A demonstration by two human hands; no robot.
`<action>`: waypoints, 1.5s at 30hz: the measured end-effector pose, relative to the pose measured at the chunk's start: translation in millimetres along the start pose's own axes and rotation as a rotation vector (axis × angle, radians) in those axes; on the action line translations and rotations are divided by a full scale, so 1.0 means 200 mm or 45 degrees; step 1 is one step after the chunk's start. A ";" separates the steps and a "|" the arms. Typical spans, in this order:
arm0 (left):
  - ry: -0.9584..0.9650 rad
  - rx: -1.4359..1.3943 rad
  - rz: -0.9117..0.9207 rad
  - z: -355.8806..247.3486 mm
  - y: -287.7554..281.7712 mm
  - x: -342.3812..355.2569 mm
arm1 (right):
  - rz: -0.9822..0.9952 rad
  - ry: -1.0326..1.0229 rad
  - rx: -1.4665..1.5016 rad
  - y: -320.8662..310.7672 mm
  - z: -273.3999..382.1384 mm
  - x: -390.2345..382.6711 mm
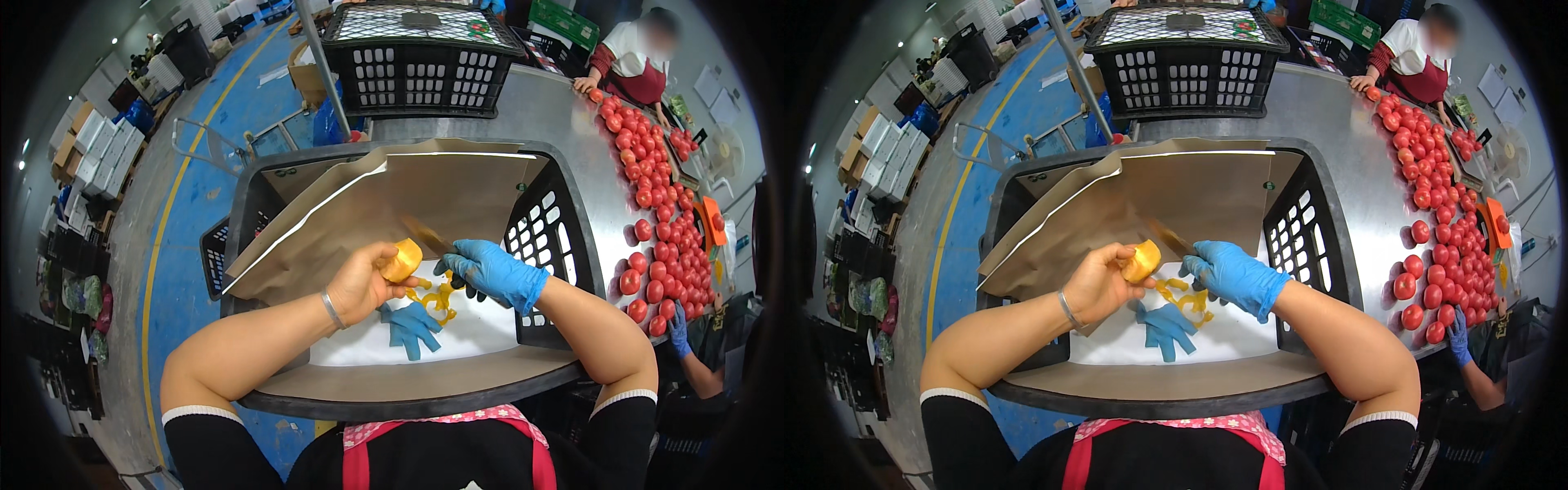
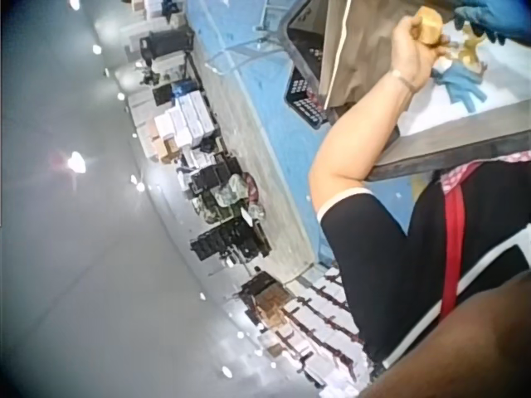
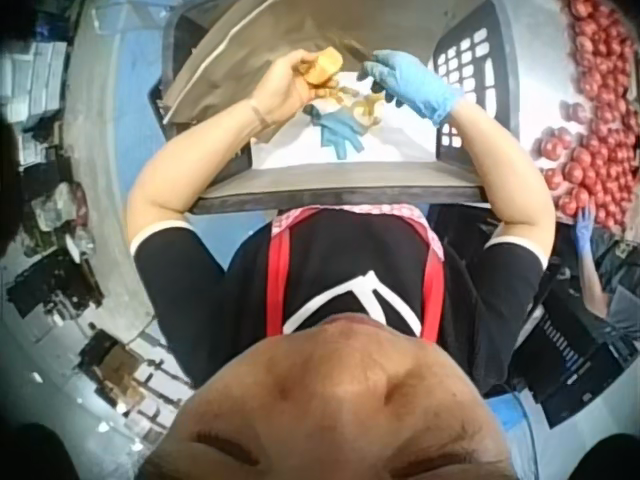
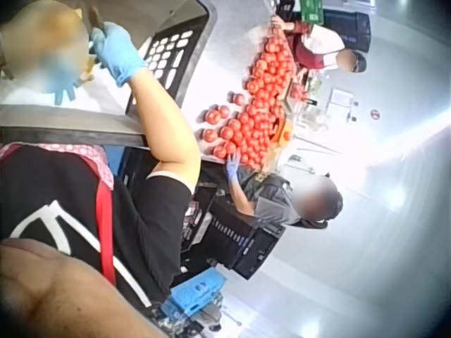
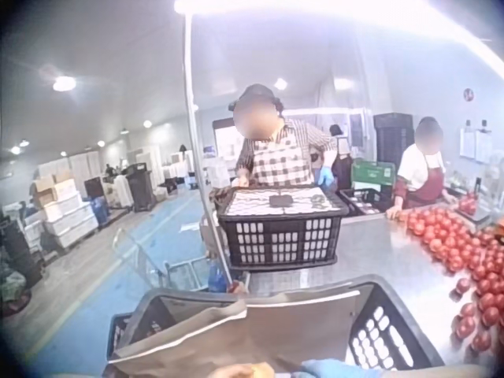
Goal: The person peels a yellow apple using a small knife, rotating the fruit and removing the skin in continuous strips. The peels fall into a bin below while other workers sort red apples on a nearby table.
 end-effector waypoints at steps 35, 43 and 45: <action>0.147 0.121 0.028 0.01 0.04 -0.05 | -0.325 -0.506 -0.301 0.03 0.06 -0.06; 0.092 -0.214 0.147 -0.02 0.05 -0.06 | -0.678 -0.869 -0.754 0.05 0.05 -0.08; 0.110 -0.262 0.183 -0.01 0.05 -0.07 | -0.661 -0.878 -0.882 0.07 0.08 -0.09</action>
Point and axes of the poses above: each hand's wrist, its own x-axis towards the middle knuckle, its own y-axis out of the palm, z = x × y, the point moved 3 cm from there along x, towards the middle knuckle, and after that the axes turned 7 degrees about -z, right-handed, at the moved point
